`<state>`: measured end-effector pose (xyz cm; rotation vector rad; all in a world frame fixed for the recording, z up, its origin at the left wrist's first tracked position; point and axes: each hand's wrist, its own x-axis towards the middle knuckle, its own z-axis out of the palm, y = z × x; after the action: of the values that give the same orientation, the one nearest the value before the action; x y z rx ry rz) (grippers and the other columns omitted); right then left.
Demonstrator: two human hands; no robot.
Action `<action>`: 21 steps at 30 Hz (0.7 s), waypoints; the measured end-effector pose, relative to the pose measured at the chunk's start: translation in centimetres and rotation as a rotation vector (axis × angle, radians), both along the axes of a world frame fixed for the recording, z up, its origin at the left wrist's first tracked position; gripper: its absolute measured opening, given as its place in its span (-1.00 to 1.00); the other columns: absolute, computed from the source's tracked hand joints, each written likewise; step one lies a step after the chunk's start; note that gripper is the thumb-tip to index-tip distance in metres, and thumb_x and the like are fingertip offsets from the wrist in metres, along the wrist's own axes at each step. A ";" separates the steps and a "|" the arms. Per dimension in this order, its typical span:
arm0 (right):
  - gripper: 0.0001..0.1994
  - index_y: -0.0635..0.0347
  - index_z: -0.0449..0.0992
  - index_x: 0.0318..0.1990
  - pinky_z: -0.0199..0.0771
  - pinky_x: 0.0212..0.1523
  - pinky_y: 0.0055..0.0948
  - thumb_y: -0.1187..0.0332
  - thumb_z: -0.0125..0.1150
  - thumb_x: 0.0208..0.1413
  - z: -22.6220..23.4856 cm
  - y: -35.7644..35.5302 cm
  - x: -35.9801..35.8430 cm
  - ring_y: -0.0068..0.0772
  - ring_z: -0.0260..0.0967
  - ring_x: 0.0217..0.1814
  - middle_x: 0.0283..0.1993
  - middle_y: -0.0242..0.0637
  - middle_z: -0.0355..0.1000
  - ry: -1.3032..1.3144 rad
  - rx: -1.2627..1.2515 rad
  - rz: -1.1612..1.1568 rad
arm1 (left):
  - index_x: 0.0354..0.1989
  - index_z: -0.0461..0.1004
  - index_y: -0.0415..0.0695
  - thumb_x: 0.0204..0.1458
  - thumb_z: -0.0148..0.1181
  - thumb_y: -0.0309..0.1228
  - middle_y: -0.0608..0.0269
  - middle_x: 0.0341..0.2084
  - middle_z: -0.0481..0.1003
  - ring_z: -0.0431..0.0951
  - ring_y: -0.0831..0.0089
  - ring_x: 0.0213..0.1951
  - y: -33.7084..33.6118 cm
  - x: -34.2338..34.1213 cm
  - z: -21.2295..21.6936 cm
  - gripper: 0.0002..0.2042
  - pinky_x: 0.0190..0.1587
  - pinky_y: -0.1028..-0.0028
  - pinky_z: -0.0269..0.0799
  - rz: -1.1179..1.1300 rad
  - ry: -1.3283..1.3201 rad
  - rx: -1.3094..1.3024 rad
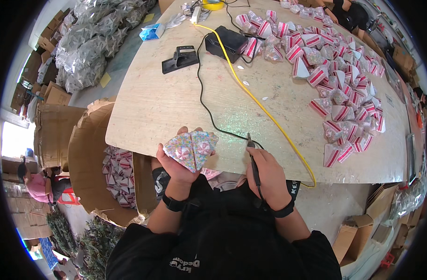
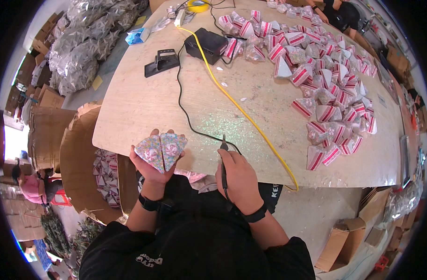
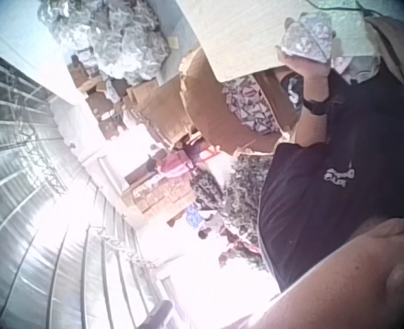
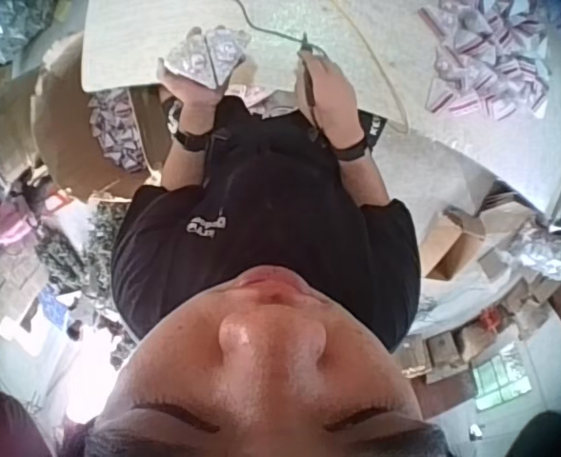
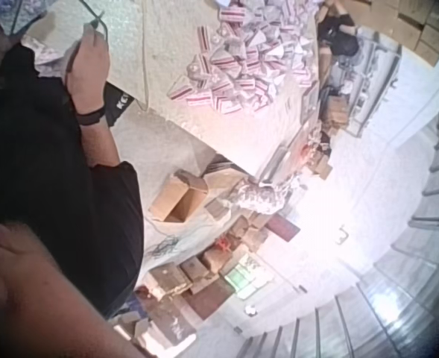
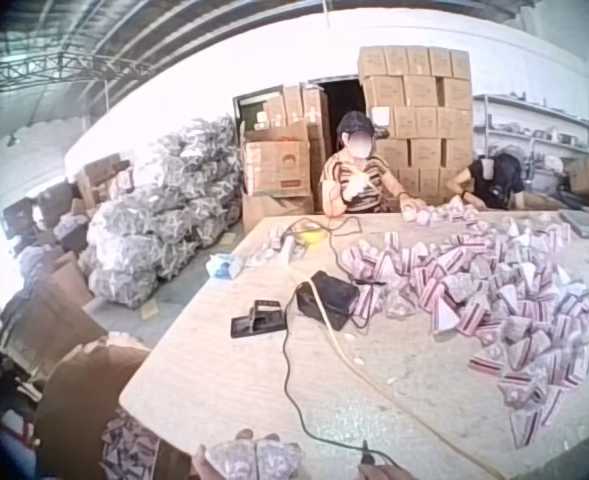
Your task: The person uses a heated tool to fuse together triangular, cake-shaped squishies into a larger cluster. They pick up individual pieces from a table, press the tool along the edges to join them, and then toss the finished clusters into a large cardboard bin.
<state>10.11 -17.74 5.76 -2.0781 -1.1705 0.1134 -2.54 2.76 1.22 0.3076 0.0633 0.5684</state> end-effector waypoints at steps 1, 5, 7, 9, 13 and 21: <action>-0.63 0.31 0.45 0.06 0.50 -0.10 -0.16 0.51 0.21 0.06 0.0 -0.1 0.0 0.07 0.45 -0.11 -0.13 0.02 0.45 -0.004 0.006 -0.001 | 0.20 0.31 -0.06 0.06 -0.14 0.36 -0.10 0.16 0.39 0.36 -0.29 0.22 0.0 0.0 0.0 -0.23 -0.05 -0.28 0.51 0.001 0.002 -0.002; -0.64 0.31 0.45 0.05 0.50 -0.10 -0.16 0.51 0.21 0.06 -0.1 0.0 -0.2 0.07 0.45 -0.11 -0.14 0.02 0.45 0.011 0.007 0.010 | 0.20 0.32 -0.06 0.06 -0.16 0.37 -0.09 0.15 0.41 0.37 -0.28 0.21 -0.2 -0.1 0.2 -0.23 -0.07 -0.25 0.52 0.012 0.028 0.000; -0.64 0.31 0.45 0.05 0.50 -0.10 -0.16 0.51 0.21 0.06 -0.1 -0.3 0.0 0.06 0.45 -0.11 -0.14 0.01 0.45 0.019 0.008 0.011 | 0.19 0.32 -0.06 0.06 -0.16 0.37 -0.09 0.15 0.41 0.37 -0.28 0.21 -0.4 0.2 0.1 -0.23 -0.08 -0.25 0.52 0.003 0.028 -0.004; -0.64 0.31 0.45 0.06 0.50 -0.11 -0.16 0.51 0.21 0.06 0.0 -0.3 0.0 0.06 0.45 -0.11 -0.15 0.00 0.46 0.005 0.010 0.015 | 0.19 0.32 -0.06 0.06 -0.17 0.37 -0.09 0.15 0.41 0.37 -0.28 0.21 -0.4 0.0 0.2 -0.23 -0.08 -0.24 0.53 0.004 0.017 -0.001; -0.63 0.29 0.43 0.08 0.51 -0.10 -0.16 0.50 0.20 0.07 0.2 -0.6 0.6 0.05 0.46 -0.10 -0.12 -0.01 0.46 0.001 -0.028 -0.017 | 0.13 0.31 -0.08 0.04 -0.05 0.32 -0.07 0.11 0.39 0.40 -0.20 0.16 0.0 0.5 0.8 -0.27 -0.03 -0.18 0.50 0.031 0.069 0.086; -0.63 0.35 0.39 0.15 0.44 0.12 -0.22 0.53 0.11 0.18 -0.3 0.5 0.3 0.12 0.45 0.08 0.06 0.10 0.44 0.072 0.063 -0.053 | -0.13 0.51 -0.16 -0.23 0.41 -0.13 -0.07 -0.06 0.38 0.45 -0.01 0.01 7.5 -4.8 5.0 -0.50 0.05 0.18 0.41 0.773 0.842 1.752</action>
<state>10.43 -17.22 5.43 -2.0312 -1.0621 0.1245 -7.37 10.29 6.23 2.2957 0.5180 1.1153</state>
